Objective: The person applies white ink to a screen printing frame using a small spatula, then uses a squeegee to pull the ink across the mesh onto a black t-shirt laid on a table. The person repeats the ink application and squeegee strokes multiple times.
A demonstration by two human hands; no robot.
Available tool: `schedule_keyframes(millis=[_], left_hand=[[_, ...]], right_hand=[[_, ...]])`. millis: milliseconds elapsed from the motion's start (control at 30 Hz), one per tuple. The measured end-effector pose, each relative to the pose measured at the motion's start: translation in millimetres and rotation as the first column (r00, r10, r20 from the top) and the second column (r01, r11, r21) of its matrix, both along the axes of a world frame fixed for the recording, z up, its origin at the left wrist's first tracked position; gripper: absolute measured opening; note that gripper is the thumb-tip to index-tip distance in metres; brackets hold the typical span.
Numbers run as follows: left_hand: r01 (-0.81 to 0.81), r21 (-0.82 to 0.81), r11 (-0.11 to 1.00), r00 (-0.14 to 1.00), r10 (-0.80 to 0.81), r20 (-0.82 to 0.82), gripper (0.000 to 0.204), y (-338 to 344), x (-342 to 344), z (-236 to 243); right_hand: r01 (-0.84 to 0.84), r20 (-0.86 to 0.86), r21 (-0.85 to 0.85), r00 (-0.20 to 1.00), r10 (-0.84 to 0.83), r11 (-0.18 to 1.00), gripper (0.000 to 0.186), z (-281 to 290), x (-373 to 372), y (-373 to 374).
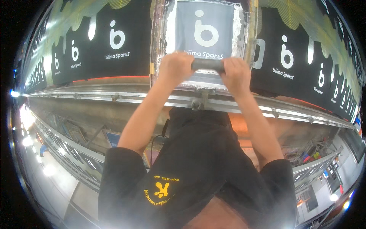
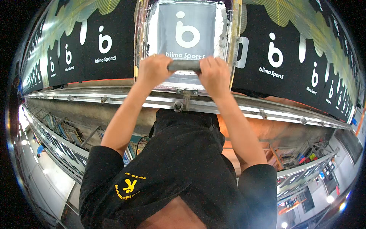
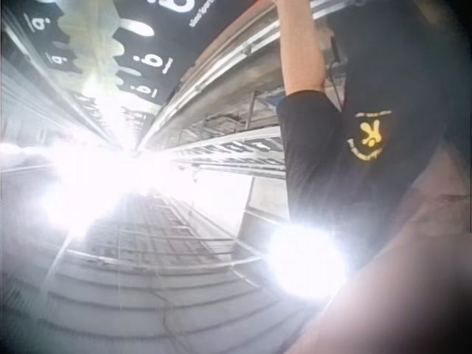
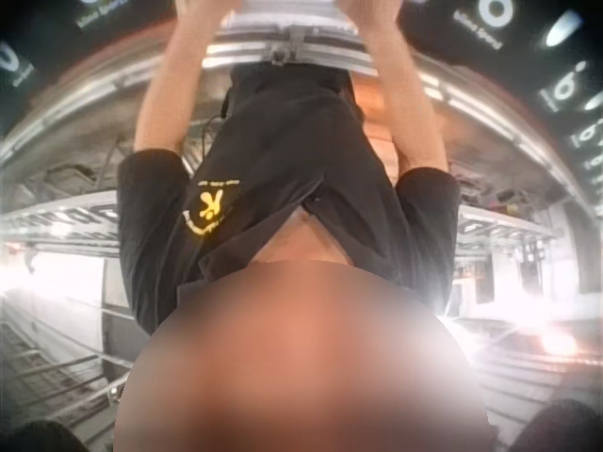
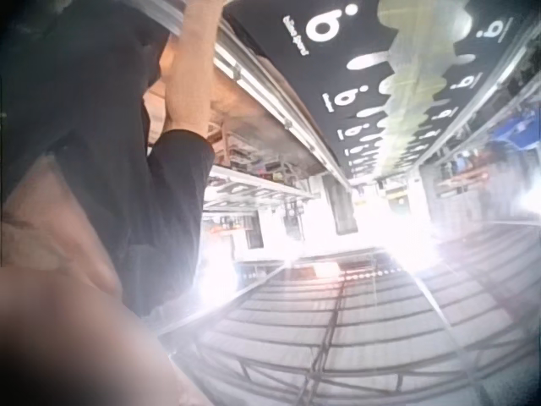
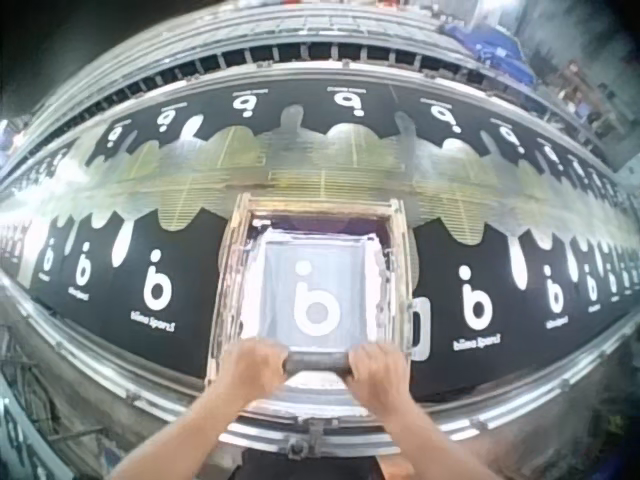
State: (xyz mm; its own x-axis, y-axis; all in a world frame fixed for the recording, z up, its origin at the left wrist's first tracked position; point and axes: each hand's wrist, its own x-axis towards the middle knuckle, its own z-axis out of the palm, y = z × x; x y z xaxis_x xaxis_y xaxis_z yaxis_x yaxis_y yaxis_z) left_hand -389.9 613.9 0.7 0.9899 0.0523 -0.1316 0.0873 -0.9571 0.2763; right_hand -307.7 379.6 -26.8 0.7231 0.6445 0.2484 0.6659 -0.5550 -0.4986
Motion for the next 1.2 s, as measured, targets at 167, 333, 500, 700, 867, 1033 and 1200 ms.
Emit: schedule_keyframes(millis=[167,333,500,700,867,1033,1200], left_hand=[[-0.039,-0.019,0.999,0.965,0.042,0.257,0.038,-57,-98,-4],[0.059,-0.052,0.997,0.998,-0.058,0.020,0.028,-54,-98,50],[0.153,-0.014,0.988,0.980,-0.154,-0.127,0.053,18,25,52],[0.239,0.259,0.936,0.970,-0.221,-0.097,0.082,113,240,32],[0.142,0.049,0.989,0.989,-0.139,-0.052,0.047,138,303,18],[0.156,-0.011,0.988,0.987,-0.156,0.047,0.052,124,261,-2],[0.175,0.087,0.981,0.985,-0.175,-0.006,0.052,70,126,-20]], right_hand=[[-0.029,-0.004,0.015,1.000,0.030,0.999,0.042,13,-79,-49],[-0.106,-0.172,-0.007,0.980,0.103,0.994,0.037,44,-87,-66],[-0.066,-0.048,0.003,0.997,0.066,0.998,0.035,50,19,-16],[-0.009,-0.175,-0.146,0.984,-0.017,0.989,0.053,32,225,90],[0.059,-0.399,-0.111,0.912,-0.099,0.992,0.048,19,282,129],[-0.039,-0.266,-0.005,0.963,0.036,0.999,0.045,-10,252,110],[-0.030,-0.237,-0.149,0.972,-0.006,0.988,0.035,-18,116,45]])
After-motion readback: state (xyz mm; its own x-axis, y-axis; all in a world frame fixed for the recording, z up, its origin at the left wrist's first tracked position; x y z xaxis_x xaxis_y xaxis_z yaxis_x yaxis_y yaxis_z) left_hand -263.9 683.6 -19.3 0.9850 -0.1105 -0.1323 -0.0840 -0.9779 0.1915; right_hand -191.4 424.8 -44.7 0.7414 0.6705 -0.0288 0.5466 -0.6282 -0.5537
